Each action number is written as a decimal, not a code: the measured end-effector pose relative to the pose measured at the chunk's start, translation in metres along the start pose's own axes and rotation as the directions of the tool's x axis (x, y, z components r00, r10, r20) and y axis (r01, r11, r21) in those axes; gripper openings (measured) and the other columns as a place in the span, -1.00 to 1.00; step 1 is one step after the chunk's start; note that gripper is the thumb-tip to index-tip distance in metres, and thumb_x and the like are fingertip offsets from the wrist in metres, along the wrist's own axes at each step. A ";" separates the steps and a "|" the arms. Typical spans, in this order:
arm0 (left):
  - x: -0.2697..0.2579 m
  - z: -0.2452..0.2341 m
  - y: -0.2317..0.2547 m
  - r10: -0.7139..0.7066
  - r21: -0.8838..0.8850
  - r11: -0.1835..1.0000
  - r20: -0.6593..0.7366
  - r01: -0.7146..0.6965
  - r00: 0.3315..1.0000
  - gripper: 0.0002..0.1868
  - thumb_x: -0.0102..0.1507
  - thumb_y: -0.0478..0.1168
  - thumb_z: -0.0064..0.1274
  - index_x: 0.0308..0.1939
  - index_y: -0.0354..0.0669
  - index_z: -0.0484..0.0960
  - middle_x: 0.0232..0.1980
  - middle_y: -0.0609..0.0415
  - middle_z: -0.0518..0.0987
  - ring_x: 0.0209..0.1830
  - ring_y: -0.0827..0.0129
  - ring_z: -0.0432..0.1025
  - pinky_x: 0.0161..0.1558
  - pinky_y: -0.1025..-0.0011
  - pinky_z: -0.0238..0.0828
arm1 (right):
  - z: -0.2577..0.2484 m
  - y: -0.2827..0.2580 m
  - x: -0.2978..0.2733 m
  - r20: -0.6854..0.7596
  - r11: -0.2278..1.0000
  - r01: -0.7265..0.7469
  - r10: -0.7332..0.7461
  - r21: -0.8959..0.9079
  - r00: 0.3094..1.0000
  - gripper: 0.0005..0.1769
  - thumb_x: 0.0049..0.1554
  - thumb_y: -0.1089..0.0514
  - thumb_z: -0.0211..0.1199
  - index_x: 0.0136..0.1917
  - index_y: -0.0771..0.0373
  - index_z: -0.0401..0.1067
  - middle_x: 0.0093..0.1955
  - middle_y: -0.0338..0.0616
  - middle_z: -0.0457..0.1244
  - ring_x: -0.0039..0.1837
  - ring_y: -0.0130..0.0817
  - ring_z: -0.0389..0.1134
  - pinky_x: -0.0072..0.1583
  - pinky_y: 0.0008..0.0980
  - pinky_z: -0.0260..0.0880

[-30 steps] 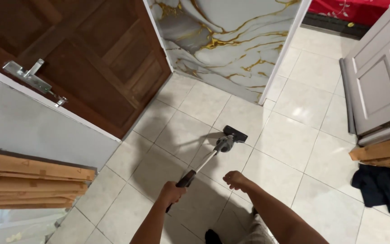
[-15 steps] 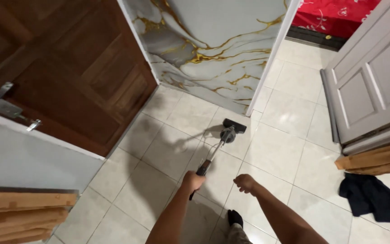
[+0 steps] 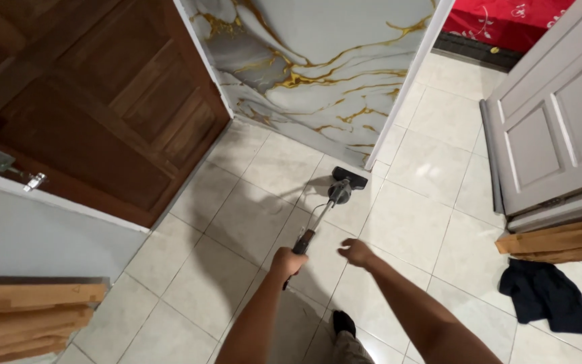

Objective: The person is vacuuming the floor in a hallway or entryway.

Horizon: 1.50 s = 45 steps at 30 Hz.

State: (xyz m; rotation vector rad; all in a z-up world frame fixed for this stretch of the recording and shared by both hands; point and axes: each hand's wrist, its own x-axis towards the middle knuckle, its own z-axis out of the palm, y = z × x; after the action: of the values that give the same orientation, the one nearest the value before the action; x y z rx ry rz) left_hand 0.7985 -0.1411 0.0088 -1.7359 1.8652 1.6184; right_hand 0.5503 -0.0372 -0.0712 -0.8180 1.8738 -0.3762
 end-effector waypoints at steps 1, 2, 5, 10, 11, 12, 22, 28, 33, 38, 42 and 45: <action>-0.015 -0.007 -0.010 -0.008 -0.004 1.000 0.002 0.008 1.000 -0.72 0.13 -0.15 0.23 -0.54 -0.28 0.57 -0.58 0.00 0.54 -0.59 0.29 0.44 -0.46 0.28 0.33 | 0.020 -0.013 -0.010 0.008 1.000 -0.004 0.004 -0.003 1.000 -0.33 0.20 -0.12 0.28 0.45 0.27 0.32 0.13 0.07 0.42 -0.07 -0.24 0.44 0.01 -0.30 0.50; -0.030 -0.015 -0.021 0.005 -0.064 0.998 0.046 -0.002 0.999 -0.62 0.19 -0.05 0.24 -0.51 -0.29 0.56 -0.56 -0.01 0.54 -0.57 0.30 0.44 -0.45 0.28 0.32 | 0.040 -0.027 -0.020 0.062 0.996 -0.002 -0.003 0.084 0.998 -0.30 0.20 -0.17 0.26 0.46 0.24 0.30 0.15 0.04 0.40 -0.05 -0.24 0.44 0.02 -0.26 0.46; -0.083 -0.044 -0.046 -0.046 -0.256 0.963 0.165 0.088 0.985 -0.51 0.30 0.14 0.11 -0.37 -0.27 0.58 -0.47 0.01 0.58 -0.52 0.34 0.47 -0.41 0.34 0.39 | 0.097 -0.069 -0.058 0.216 0.946 -0.087 0.019 0.312 0.976 -0.27 0.18 -0.29 0.19 0.44 0.18 0.28 0.17 -0.01 0.37 0.02 -0.23 0.42 0.08 -0.17 0.39; -0.146 -0.093 -0.102 0.086 -0.560 0.817 0.355 0.138 0.931 -0.36 0.36 0.27 -0.18 -0.13 -0.29 0.62 -0.36 0.02 0.66 -0.41 0.35 0.57 -0.34 0.36 0.47 | 0.174 -0.095 -0.107 0.412 0.683 -0.287 -0.022 0.671 0.911 -0.26 0.14 -0.49 0.07 0.26 0.13 0.32 0.19 -0.06 0.33 0.15 -0.19 0.36 0.20 -0.07 0.27; -0.161 -0.096 -0.105 0.039 -0.527 0.836 0.333 0.151 0.942 -0.47 0.34 0.22 -0.15 -0.12 -0.18 0.62 -0.35 0.09 0.66 -0.39 0.35 0.56 -0.34 0.33 0.44 | 0.186 -0.099 -0.117 0.405 0.631 -0.283 -0.054 0.722 0.913 -0.30 0.15 -0.47 0.11 0.20 0.14 0.36 0.15 -0.11 0.30 0.13 -0.22 0.32 0.20 -0.07 0.24; -0.176 -0.099 -0.107 -0.007 -0.494 0.853 0.308 0.166 0.951 -0.56 0.33 0.17 -0.12 -0.11 -0.07 0.63 -0.33 0.15 0.66 -0.38 0.35 0.56 -0.35 0.30 0.40 | 0.197 -0.103 -0.127 0.396 0.576 -0.279 -0.086 0.769 0.914 -0.34 0.15 -0.46 0.15 0.14 0.15 0.39 0.11 -0.15 0.27 0.12 -0.24 0.28 0.21 -0.07 0.22; -0.077 0.001 -0.168 -0.241 -0.516 0.853 -0.256 0.079 0.936 -0.37 0.41 0.16 -0.12 -0.31 -0.44 0.61 -0.37 -0.11 0.58 -0.40 0.16 0.44 -0.30 0.14 0.34 | 0.193 -0.104 -0.104 0.135 0.444 -0.148 0.060 0.884 0.989 -0.68 0.10 0.14 0.29 -0.09 0.53 0.44 -0.24 0.05 0.31 -0.31 -0.14 0.34 -0.23 -0.17 0.42; -0.042 0.010 -0.087 -0.028 -0.570 0.821 -0.083 -0.025 0.996 -0.37 0.42 0.22 -0.16 -0.42 -0.30 0.51 -0.54 -0.01 0.43 -0.61 0.24 0.27 -0.44 0.10 0.17 | 0.131 -0.072 0.013 0.023 0.419 -0.021 0.000 0.908 1.000 -0.71 0.11 0.17 0.31 -0.11 0.53 0.43 -0.33 -0.02 0.27 -0.39 -0.22 0.21 -0.33 -0.24 0.25; 0.006 -0.002 -0.047 -0.081 -0.285 0.958 -0.266 0.002 0.960 -0.26 0.44 0.26 -0.28 -0.34 -0.32 0.70 -0.52 -0.07 0.60 -0.57 0.26 0.49 -0.41 0.27 0.40 | 0.077 -0.096 0.016 0.162 0.559 -0.106 -0.052 0.822 0.985 -0.43 0.18 -0.05 0.30 0.23 0.43 0.27 -0.12 -0.11 0.27 -0.13 -0.14 0.34 -0.12 -0.17 0.45; 0.081 -0.092 -0.069 0.191 0.152 0.979 -0.481 -0.134 0.855 -0.41 0.47 0.18 -0.39 -0.21 -0.20 0.59 -0.49 -0.02 0.57 -0.59 0.30 0.45 -0.48 0.30 0.39 | 0.025 -0.074 0.048 0.084 0.902 -0.089 0.059 0.421 0.995 -0.13 0.15 -0.21 0.28 0.54 0.27 0.10 0.21 -0.01 0.31 0.20 -0.04 0.39 0.18 -0.12 0.44; 0.064 -0.162 -0.051 0.028 -0.192 0.975 -0.402 -0.113 0.915 -0.34 0.39 0.25 -0.13 -0.38 -0.31 0.63 -0.56 -0.04 0.55 -0.64 0.35 0.41 -0.51 0.32 0.34 | 0.005 -0.028 0.134 -0.096 0.986 0.013 -0.029 -0.167 0.995 -0.06 0.14 -0.22 0.34 0.59 0.27 0.09 0.45 0.10 0.23 0.44 -0.04 0.29 0.43 -0.20 0.29; 0.067 -0.165 -0.060 0.018 -0.284 0.950 -0.359 -0.128 0.933 -0.36 0.34 0.28 -0.07 -0.46 -0.27 0.58 -0.62 0.05 0.47 -0.67 0.40 0.37 -0.55 0.35 0.30 | -0.001 -0.026 0.185 -0.159 0.947 0.032 -0.087 -0.319 0.983 -0.07 0.09 -0.15 0.38 0.58 0.18 0.10 0.54 0.04 0.11 0.52 -0.02 0.17 0.48 -0.20 0.22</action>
State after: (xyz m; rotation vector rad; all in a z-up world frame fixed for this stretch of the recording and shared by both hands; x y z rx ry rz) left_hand 0.9112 -0.2911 -0.0036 -2.2409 1.9262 1.8014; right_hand 0.5117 -0.1829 -0.1811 -1.0884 2.1066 -0.1889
